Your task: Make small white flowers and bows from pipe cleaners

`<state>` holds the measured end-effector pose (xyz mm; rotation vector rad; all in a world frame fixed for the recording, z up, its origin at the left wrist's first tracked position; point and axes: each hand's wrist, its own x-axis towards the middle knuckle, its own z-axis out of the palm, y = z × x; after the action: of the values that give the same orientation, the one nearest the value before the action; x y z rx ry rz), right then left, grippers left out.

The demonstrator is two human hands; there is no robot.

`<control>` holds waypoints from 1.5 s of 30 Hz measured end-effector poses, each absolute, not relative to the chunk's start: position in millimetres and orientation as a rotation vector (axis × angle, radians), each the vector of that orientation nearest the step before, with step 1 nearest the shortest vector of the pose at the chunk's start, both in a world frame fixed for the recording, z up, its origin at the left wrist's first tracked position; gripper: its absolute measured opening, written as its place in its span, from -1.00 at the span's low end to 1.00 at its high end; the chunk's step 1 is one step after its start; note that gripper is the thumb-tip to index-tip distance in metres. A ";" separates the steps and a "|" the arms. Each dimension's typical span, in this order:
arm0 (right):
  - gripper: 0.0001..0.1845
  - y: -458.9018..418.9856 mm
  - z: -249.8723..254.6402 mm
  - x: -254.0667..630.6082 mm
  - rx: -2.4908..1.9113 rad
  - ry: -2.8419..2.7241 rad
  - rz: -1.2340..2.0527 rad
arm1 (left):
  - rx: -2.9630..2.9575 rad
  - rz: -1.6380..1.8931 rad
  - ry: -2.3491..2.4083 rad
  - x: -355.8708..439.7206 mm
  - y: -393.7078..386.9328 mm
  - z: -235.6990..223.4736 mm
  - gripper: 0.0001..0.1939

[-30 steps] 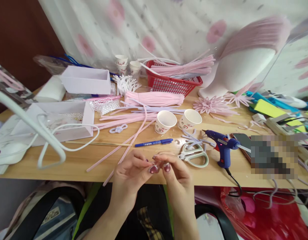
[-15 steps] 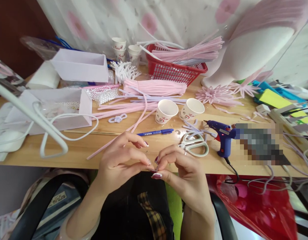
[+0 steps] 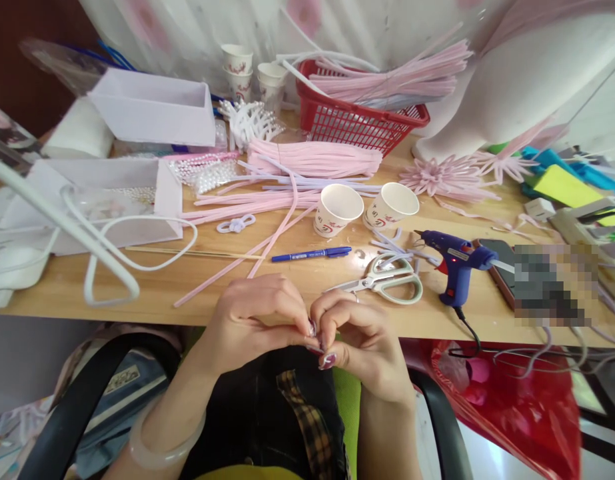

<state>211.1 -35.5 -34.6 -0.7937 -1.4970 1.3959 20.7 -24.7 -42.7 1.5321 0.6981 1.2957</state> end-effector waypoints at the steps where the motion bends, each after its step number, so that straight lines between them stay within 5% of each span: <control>1: -0.64 -35.1 -35.7 211.4 -0.786 -1.490 1.397 | 1.507 1.300 0.705 22.2 -25.2 -43.0 -0.95; 14: -0.63 -34.6 -47.0 202.7 -0.637 -1.170 1.558 | 1.178 1.371 0.689 33.3 -28.6 -50.3 -0.90; 27: -0.88 -38.5 -54.8 198.0 -0.720 -0.961 1.541 | 1.458 1.538 0.946 40.2 -39.1 -47.2 -0.78; 36: -0.65 -48.9 -55.8 195.0 -0.691 -1.055 1.585 | 2.076 1.634 1.371 40.5 -37.8 -47.7 -0.75; 45: -0.54 -46.9 -52.9 199.0 -0.600 -0.742 1.835 | 1.644 1.646 1.445 15.3 -39.9 -41.7 -0.71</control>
<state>199.0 -46.9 -52.9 -0.6000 -0.7419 1.8346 15.3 -39.9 -41.7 1.6444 1.4447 1.6460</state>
